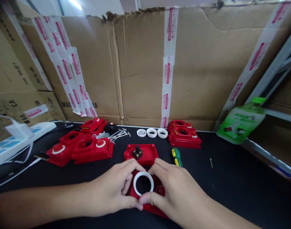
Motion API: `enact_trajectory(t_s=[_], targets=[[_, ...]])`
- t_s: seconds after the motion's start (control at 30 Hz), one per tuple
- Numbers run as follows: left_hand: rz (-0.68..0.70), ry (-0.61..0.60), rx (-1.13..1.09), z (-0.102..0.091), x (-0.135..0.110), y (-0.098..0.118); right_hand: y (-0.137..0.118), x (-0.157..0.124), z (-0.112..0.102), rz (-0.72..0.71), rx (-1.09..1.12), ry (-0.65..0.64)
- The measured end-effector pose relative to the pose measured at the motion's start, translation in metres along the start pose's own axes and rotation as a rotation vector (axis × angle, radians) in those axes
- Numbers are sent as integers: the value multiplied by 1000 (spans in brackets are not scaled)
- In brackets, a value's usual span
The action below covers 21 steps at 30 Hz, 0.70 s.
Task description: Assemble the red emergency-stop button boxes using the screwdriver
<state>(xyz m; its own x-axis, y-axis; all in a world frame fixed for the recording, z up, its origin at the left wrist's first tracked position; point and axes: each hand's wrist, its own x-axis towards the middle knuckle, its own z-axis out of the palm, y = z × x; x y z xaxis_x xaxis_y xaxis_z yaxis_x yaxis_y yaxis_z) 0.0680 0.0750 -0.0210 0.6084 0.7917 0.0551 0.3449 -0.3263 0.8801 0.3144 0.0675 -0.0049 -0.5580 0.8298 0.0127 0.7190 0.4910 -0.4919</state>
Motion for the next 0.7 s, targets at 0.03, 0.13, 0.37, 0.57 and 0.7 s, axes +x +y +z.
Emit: enact_trajectory(t_s=[0.03, 0.13, 0.37, 0.57, 0.7], targets=[[-1, -2, 1, 0, 0, 0, 0, 0, -1, -5, 2, -3], [6, -8, 11, 0, 0, -3, 1, -1, -2, -12, -21, -8], [0, 50, 37, 3, -1, -5, 5, 1, -1, -24, -13, -22], [7, 32, 21, 2, 0, -8, 5, 1, -2, -35, 5, -20], [-8, 30, 30, 1, 0, -7, 5, 1, -5, -47, 2, -21]])
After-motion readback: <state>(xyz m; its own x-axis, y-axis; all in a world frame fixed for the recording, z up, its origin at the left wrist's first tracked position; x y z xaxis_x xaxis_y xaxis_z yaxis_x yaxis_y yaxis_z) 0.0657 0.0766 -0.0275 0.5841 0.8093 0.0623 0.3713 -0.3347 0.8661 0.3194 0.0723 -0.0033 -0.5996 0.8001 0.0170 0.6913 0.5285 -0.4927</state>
